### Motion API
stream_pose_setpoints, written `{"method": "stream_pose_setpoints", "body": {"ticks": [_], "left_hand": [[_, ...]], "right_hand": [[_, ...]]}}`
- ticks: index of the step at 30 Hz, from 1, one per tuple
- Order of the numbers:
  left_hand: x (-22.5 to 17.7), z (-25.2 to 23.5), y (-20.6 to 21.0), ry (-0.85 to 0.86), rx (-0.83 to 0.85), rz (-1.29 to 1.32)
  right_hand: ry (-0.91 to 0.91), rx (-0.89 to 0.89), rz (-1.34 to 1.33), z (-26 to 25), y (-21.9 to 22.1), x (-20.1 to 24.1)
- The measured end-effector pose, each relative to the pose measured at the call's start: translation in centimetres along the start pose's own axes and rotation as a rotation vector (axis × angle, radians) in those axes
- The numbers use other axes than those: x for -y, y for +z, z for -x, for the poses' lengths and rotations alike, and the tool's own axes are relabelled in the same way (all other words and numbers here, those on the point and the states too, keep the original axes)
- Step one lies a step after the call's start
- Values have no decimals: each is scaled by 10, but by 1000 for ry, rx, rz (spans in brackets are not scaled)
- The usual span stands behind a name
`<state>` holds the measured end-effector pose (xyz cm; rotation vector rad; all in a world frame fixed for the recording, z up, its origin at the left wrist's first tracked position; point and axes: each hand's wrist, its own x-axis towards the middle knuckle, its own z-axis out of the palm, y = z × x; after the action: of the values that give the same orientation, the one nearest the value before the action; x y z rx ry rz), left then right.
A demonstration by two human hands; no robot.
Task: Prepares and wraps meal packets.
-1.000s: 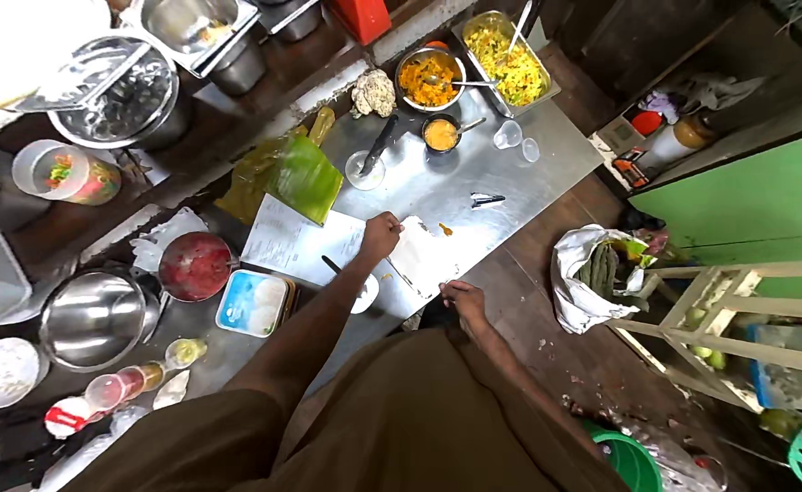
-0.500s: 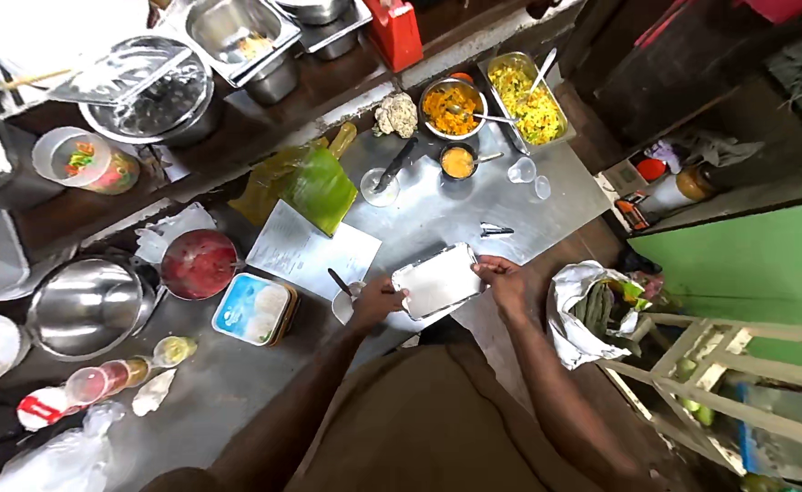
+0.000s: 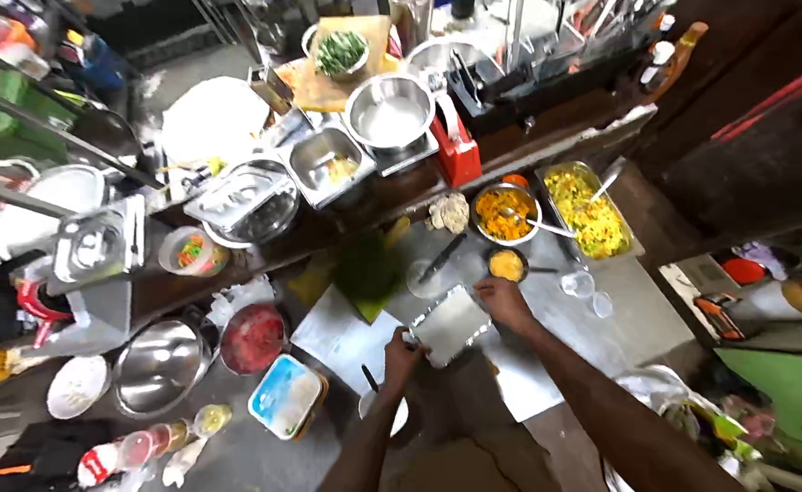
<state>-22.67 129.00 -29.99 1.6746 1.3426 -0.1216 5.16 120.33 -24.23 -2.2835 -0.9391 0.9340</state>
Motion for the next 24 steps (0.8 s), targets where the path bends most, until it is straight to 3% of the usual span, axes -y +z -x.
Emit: {"method": "stream_pose_setpoints", "body": {"ticks": [2, 4, 6, 8, 10, 12, 15, 18, 21, 24], "left_hand": [[-14, -6, -13, -76, 92, -211], [-44, -6, -34, -121, 120, -368], [-84, -10, -55, -24, 93, -316], [-125, -20, -68, 170, 99, -149], [-172, -32, -71, 314, 170, 140], [-224, -48, -73, 345, 290, 434], [-282, -88, -60, 384, 329, 785], [-314, -111, -49, 334, 334, 1035], [-332, -119, -46, 239, 311, 1268], [-338, -120, -41, 205, 296, 1369]], "right_hand": [[-140, -55, -56, -13, -28, 39], [-331, -220, -141, -27, -62, 83], [-473, -428, -168, -52, -101, 119], [-497, -552, -152, -87, -134, 141], [-417, -474, -145, -130, -152, 147], [-343, -346, -202, -170, -154, 147], [-325, -203, -607, -194, -153, 149], [-371, -242, -865, -152, -165, 153], [-409, -266, -741, -73, -181, 139], [-332, -265, -704, -8, -173, 99]]}}
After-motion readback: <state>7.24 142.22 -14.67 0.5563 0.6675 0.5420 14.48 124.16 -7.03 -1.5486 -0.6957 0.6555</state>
